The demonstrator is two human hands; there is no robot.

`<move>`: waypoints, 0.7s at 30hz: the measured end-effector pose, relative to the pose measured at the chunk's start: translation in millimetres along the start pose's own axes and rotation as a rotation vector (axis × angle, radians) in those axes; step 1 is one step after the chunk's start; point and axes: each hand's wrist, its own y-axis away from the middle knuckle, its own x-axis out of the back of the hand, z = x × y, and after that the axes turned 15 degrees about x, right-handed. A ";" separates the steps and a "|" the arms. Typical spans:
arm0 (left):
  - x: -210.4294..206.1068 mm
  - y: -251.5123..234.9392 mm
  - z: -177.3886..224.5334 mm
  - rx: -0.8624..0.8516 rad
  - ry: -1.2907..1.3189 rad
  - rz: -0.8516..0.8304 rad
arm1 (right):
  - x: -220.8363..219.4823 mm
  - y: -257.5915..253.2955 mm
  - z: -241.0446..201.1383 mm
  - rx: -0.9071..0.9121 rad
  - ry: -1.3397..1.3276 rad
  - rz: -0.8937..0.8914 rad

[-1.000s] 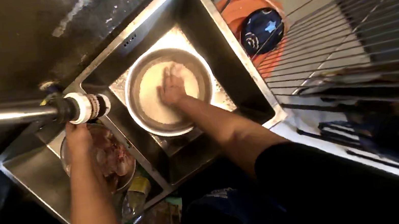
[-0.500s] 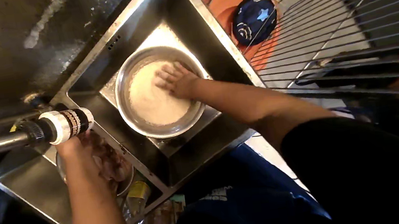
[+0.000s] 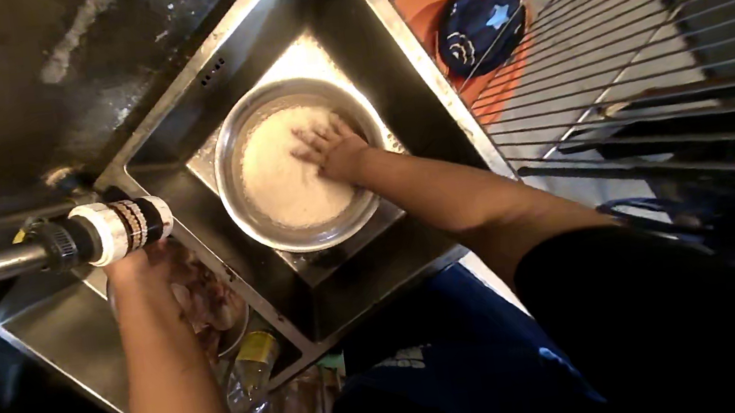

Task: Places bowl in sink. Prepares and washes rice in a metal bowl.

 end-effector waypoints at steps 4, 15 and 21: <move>-0.3 -5.1 -4.0 -0.040 0.012 -0.035 | -8.8 -39.7 -25.5 0.039 -0.092 0.064; 0.0 -8.0 4.4 0.028 0.512 -0.398 | -10.1 48.2 -23.0 0.034 -0.156 0.171; 3.3 -14.6 6.4 0.108 0.560 -0.420 | -20.7 63.9 -0.1 0.242 0.006 0.288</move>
